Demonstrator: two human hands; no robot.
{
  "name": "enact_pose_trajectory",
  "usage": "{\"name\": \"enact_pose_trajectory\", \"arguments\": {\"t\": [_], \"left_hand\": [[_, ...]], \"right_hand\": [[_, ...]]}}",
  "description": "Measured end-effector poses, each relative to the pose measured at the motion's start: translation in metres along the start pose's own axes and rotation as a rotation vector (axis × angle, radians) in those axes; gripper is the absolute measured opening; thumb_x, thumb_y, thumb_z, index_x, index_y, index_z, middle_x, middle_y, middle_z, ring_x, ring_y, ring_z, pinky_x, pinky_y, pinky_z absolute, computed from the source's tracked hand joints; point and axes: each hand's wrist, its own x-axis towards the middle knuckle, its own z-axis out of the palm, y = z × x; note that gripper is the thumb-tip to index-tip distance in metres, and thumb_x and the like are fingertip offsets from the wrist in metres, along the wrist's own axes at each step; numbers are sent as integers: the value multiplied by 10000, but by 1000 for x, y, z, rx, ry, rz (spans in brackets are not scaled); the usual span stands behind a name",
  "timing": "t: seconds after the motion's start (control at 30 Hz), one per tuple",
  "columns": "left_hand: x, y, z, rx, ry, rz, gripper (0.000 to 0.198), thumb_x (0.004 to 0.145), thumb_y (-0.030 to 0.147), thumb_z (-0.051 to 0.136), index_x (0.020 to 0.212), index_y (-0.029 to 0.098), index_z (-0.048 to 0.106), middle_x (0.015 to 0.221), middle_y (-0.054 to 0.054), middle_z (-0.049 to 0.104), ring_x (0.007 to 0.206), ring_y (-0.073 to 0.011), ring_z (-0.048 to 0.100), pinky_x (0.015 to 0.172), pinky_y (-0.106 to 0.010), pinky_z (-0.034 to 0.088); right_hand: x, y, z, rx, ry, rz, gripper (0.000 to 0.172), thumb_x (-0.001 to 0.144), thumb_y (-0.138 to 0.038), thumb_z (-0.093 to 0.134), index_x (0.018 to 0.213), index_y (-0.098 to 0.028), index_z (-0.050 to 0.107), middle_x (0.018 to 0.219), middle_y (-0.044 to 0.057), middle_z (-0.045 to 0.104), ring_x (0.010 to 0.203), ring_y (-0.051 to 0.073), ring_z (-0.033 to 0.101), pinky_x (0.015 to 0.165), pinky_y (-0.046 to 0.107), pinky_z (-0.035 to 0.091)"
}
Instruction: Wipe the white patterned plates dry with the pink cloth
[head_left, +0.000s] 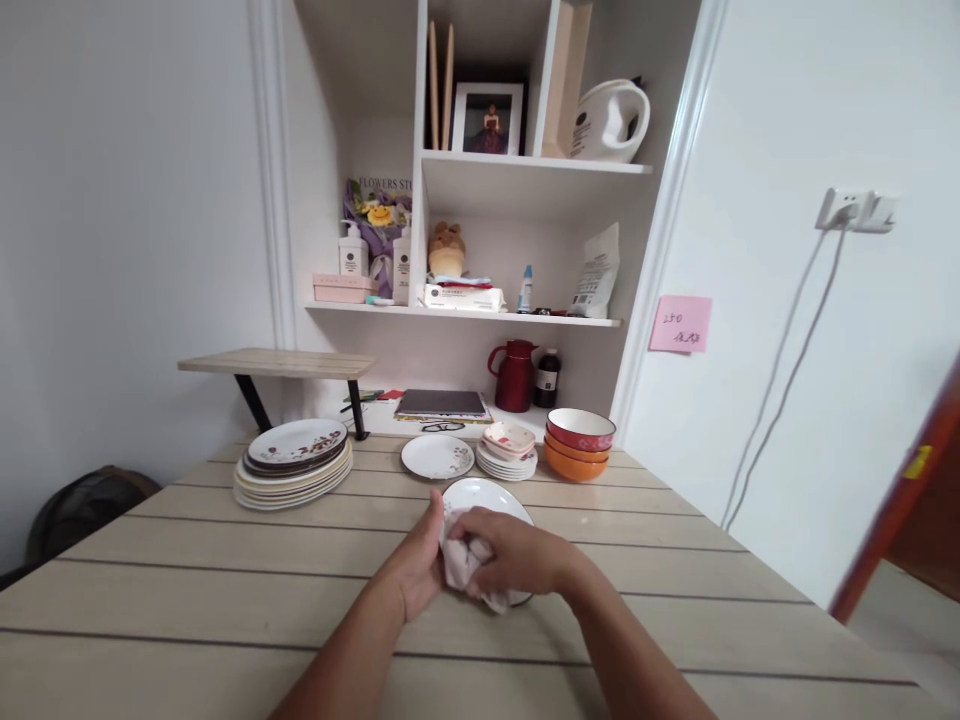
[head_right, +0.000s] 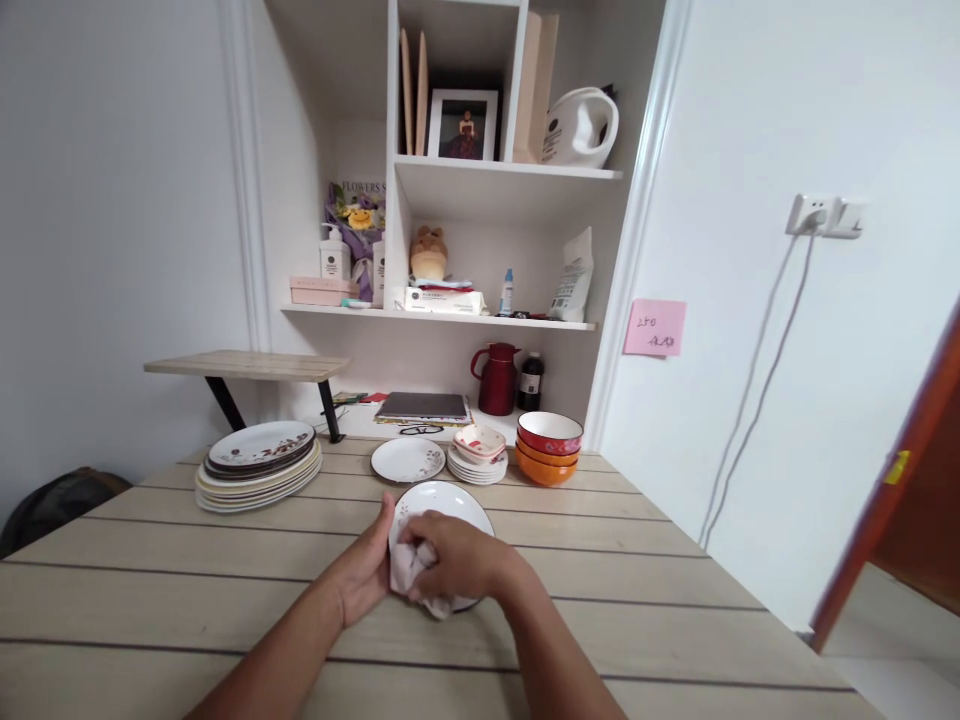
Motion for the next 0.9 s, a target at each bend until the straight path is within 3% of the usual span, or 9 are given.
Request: {"name": "enact_pose_trajectory", "arguments": {"t": [0.07,0.17,0.27,0.4,0.53,0.6,0.73,0.8,0.9], "left_hand": [[-2,1,2,20,37,21,626,805,546,580,1336,229,491,1217,-130,649,1094,-272,613,932,-397,461],[-3,1,3,45,98,47,701,773,363,701,1400,308,393,1228,-110,644,1031,-261,639,904,-407,469],[-2,2,2,44,124,48,768,764,299,720,1429,331,338,1219,-107,646,1010,-249,644,901,-398,467],[-2,2,1,37,105,42,756,782,314,700,1438,318,323,1232,-113,639,1025,-246,640,912,-393,461],[-1,1,0,26,84,46,675,810,391,655,1414,281,377,1249,-122,633,1058,-254,631,935,-399,451],[-1,1,0,10,51,38,640,819,478,607,1386,240,431,1249,-137,633,1078,-268,622,947,-405,446],[1,-1,1,6,20,37,648,829,560,530,1368,207,463,1234,-147,642,1124,-276,601,968,-403,437],[1,-1,0,14,30,43,635,836,540,535,1384,232,442,1248,-136,637,1141,-267,593,976,-403,433],[2,-1,-1,24,43,24,629,839,504,559,1396,244,423,1273,-140,621,1155,-270,587,982,-419,429]], "right_hand": [[-9,9,-6,-8,-66,132,498,616,-267,737,1096,-282,602,1038,-5,615,891,185,569,733,269,432],[-14,29,-12,-115,77,342,501,621,-259,708,1111,-264,601,1083,29,601,892,200,576,727,287,410],[-15,40,-14,-218,191,452,504,631,-262,683,1128,-242,595,1127,62,582,915,216,583,731,299,392],[-19,28,-16,-300,91,471,485,603,-320,712,1073,-248,617,1066,62,631,883,244,592,653,294,365],[-18,8,-9,-271,-72,333,466,584,-374,746,1022,-269,627,925,27,656,812,232,586,605,277,340],[-9,4,0,-234,3,217,425,623,-345,726,1026,-265,617,958,22,636,828,214,576,633,274,352],[19,9,16,-163,308,64,377,740,-217,620,1111,-255,563,1109,35,561,937,186,557,758,274,386],[29,17,17,-177,418,77,393,764,-194,607,1147,-260,543,1155,43,537,1004,192,540,809,282,385],[30,32,9,-245,492,261,377,791,-216,597,1161,-263,539,1178,54,531,1030,203,540,807,290,382]]}}
